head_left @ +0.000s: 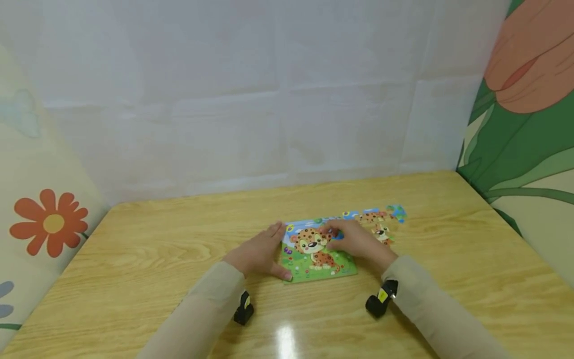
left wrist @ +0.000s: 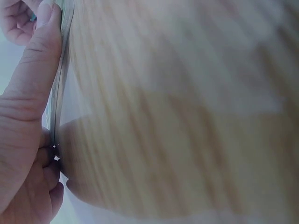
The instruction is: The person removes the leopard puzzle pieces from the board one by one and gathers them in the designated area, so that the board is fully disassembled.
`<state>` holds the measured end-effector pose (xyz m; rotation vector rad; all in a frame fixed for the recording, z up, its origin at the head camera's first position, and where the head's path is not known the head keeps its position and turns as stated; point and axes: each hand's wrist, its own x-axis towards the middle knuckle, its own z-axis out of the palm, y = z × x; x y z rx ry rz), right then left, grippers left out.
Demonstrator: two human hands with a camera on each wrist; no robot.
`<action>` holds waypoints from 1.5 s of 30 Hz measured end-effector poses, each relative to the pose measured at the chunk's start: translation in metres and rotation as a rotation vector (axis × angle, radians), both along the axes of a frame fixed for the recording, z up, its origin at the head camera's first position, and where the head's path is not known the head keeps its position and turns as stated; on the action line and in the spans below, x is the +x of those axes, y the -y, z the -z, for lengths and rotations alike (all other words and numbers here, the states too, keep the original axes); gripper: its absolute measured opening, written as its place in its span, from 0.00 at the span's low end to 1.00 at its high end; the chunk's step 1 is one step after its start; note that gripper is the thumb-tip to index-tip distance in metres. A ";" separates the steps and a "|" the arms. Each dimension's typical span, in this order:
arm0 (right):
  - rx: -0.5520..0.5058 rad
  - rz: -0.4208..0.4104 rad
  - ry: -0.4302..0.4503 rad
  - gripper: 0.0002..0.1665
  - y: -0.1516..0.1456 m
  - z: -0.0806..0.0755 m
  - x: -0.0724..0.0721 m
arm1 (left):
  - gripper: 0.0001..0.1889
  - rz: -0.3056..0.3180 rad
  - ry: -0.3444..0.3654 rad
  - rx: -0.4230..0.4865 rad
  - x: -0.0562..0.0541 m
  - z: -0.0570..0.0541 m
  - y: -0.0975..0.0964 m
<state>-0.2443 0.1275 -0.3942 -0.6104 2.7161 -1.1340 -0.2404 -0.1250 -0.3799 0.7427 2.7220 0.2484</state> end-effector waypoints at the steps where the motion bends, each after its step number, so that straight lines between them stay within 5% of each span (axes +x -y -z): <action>1: -0.021 0.022 0.012 0.14 0.000 0.000 0.000 | 0.66 0.001 -0.003 -0.001 0.000 0.000 0.000; 6: -0.165 0.152 0.122 0.13 -0.002 0.003 0.000 | 0.66 0.008 0.000 0.012 0.000 -0.002 -0.002; 19: -0.500 0.285 0.268 0.18 -0.012 0.000 0.007 | 0.66 0.006 0.008 0.016 -0.002 0.000 -0.001; 33: -0.512 0.339 0.097 0.23 -0.038 -0.002 0.010 | 0.66 -0.003 0.012 0.023 -0.001 -0.001 -0.001; 45: -0.484 0.443 0.109 0.26 -0.061 -0.007 0.014 | 0.66 0.007 0.006 0.023 -0.002 0.000 0.000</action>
